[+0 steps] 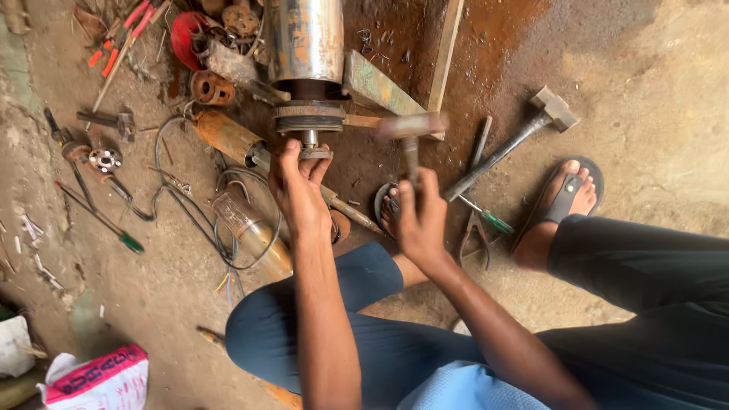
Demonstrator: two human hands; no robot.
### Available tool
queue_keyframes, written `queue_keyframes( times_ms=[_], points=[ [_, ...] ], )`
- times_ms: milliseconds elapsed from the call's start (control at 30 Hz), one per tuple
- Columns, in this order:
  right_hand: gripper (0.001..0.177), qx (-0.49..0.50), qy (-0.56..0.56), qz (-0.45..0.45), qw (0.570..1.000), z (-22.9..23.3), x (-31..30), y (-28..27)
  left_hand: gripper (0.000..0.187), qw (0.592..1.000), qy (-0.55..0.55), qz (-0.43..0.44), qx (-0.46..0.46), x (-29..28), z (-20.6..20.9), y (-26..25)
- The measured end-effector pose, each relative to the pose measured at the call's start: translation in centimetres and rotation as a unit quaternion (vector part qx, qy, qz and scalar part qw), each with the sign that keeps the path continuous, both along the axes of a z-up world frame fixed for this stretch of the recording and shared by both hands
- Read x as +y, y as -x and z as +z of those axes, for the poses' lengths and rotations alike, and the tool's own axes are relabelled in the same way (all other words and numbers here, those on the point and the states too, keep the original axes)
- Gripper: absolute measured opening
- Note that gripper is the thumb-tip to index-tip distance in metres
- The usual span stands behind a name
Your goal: The person is seated on the floor in a workshop, using a hammer to repeatedly strike a metal ring or flange on a cylindrical mechanical component mounted on a wooden stand. The person holds the component steady with one hand while hammering with the other.
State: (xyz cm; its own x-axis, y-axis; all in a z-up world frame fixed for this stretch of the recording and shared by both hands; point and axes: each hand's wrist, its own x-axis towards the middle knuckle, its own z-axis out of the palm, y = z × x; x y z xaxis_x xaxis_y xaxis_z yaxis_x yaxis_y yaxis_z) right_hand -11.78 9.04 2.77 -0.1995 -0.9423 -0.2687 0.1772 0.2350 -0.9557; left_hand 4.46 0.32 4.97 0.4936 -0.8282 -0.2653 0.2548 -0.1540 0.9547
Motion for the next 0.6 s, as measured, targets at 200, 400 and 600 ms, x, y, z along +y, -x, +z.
queue_keyframes(
  times_ms=[200, 400, 600],
  points=[
    [0.016, -0.007, -0.002, 0.003, 1.000, -0.9, -1.2, 0.1, 0.040, 1.000, 0.008, -0.006, -0.002, -1.2, -0.6, 0.3],
    [0.015, 0.101, 0.094, 0.029, 0.990, 0.4, -0.6, 0.6, 0.050, 0.999, 0.002, -0.014, 0.040, -0.7, -1.4, 0.0],
    [0.017, 0.028, -0.028, -0.004, 0.999, 0.0, -0.5, 0.4, 0.056, 1.000, 0.012, 0.005, 0.019, 0.4, -1.3, -0.7]
  ],
)
